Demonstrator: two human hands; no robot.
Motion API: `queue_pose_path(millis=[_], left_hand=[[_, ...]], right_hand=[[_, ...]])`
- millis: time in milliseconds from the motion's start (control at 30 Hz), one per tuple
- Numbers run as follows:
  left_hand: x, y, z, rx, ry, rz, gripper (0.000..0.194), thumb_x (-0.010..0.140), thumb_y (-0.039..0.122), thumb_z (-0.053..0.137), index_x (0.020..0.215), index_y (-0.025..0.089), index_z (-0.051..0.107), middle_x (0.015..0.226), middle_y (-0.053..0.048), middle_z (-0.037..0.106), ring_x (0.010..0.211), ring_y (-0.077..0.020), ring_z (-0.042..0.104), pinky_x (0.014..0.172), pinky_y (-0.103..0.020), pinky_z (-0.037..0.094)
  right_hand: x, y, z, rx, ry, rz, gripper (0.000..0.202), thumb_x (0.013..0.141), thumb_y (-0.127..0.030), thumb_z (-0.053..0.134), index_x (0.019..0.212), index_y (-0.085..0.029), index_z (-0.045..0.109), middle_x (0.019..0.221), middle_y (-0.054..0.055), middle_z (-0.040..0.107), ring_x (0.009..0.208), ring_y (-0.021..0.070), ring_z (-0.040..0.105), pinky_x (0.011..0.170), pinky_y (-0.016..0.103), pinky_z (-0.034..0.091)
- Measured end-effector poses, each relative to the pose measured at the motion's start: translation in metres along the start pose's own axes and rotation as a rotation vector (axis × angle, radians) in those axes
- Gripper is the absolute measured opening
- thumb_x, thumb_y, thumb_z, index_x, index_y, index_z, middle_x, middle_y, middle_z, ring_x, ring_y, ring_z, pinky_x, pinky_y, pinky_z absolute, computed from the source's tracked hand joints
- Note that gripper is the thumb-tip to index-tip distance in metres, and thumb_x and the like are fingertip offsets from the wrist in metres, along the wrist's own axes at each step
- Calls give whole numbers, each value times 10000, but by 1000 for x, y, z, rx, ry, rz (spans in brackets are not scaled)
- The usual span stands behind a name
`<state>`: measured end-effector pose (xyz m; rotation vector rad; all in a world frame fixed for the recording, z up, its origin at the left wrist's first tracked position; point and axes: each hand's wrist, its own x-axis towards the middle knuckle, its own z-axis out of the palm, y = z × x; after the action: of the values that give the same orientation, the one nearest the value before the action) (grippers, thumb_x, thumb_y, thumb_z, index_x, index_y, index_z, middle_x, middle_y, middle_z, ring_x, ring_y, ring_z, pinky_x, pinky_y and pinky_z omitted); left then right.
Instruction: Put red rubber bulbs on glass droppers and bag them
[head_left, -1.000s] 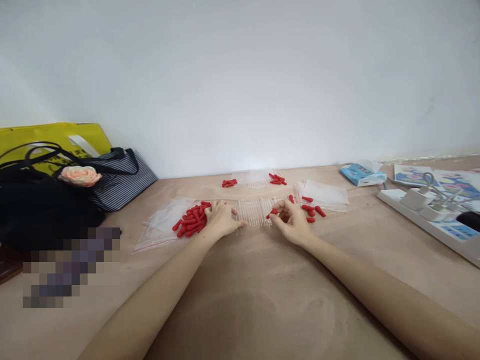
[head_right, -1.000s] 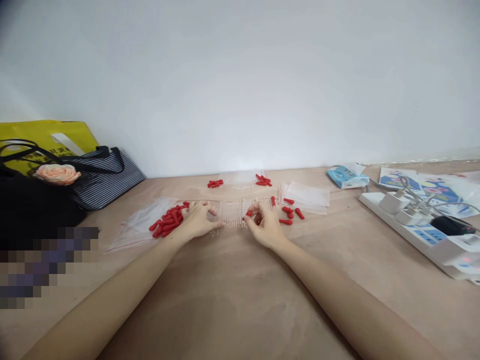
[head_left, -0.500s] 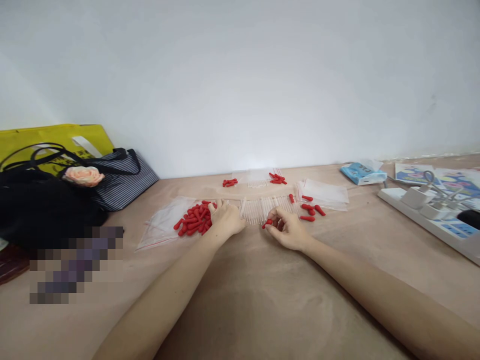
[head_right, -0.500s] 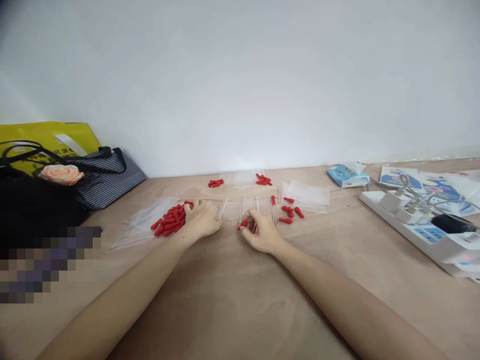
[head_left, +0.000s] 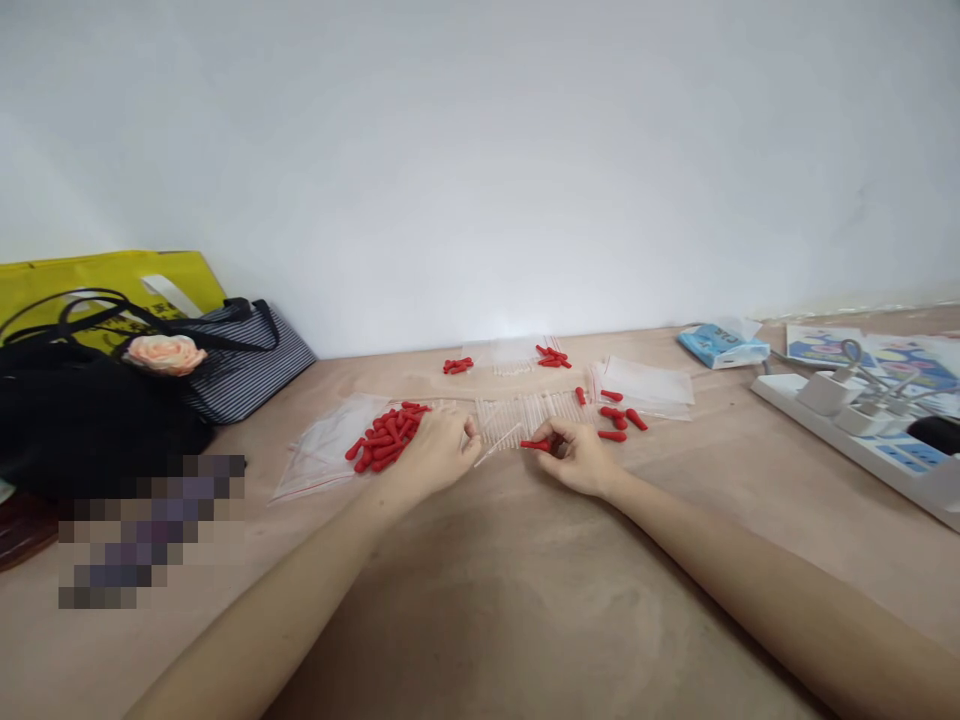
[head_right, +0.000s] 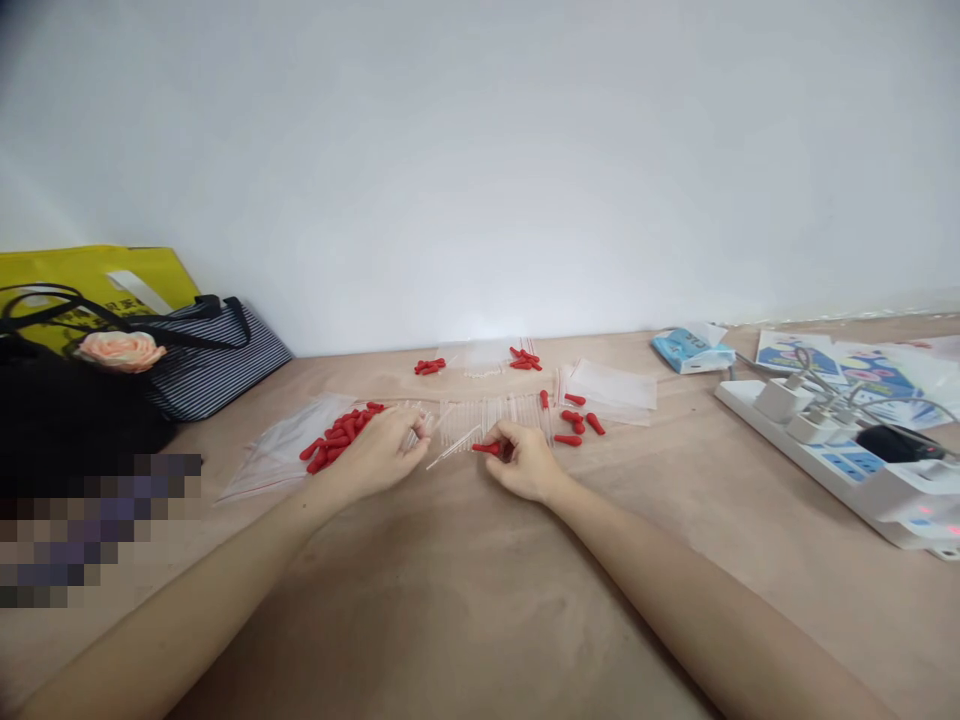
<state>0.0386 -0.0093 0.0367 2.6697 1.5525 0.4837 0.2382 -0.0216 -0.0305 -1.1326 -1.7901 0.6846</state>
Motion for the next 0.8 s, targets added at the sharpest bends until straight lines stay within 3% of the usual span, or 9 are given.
queue_pose_path(millis=[100,200,367,567,800], left_hand=[[-14,-2,9,-58,-21,137,104,776,191,383,760,182,485,754,-30,568,709,-169,529,648,-287,408],[-24,-3,24,-159,-35,178,126,840,224,333,825,189,454,739,-15,555,667,-148,529,601,-261,399],[-30,2,40,-202,-36,188,181,850,160,275,941,172,431,859,-49,541,762,-167,524,664,-285,413],[-29,14,42,12,-83,50,257,850,376,350,866,147,465,857,-83,530,762,-215,515,660,-339,413],[-25,31,32,283,-195,-57,206,846,227,333,838,114,505,820,-125,580,800,-267,553,687,-371,392]], right_hand=[[0,2,-1,-53,-33,20,96,604,-120,537,679,-179,523,535,-55,472,466,68,403,440,183,332],[0,3,-1,-92,-90,-11,85,636,-135,534,704,-181,552,518,-61,454,467,69,398,449,182,329],[0,3,0,-182,-171,-131,303,685,-132,513,969,-177,607,684,-4,574,557,88,475,537,207,385],[0,3,1,-214,-167,-187,323,700,-126,504,1005,-163,606,785,36,618,620,109,521,591,231,421],[1,4,0,-207,-169,-208,309,684,-80,496,957,-163,616,777,33,622,622,108,528,591,231,430]])
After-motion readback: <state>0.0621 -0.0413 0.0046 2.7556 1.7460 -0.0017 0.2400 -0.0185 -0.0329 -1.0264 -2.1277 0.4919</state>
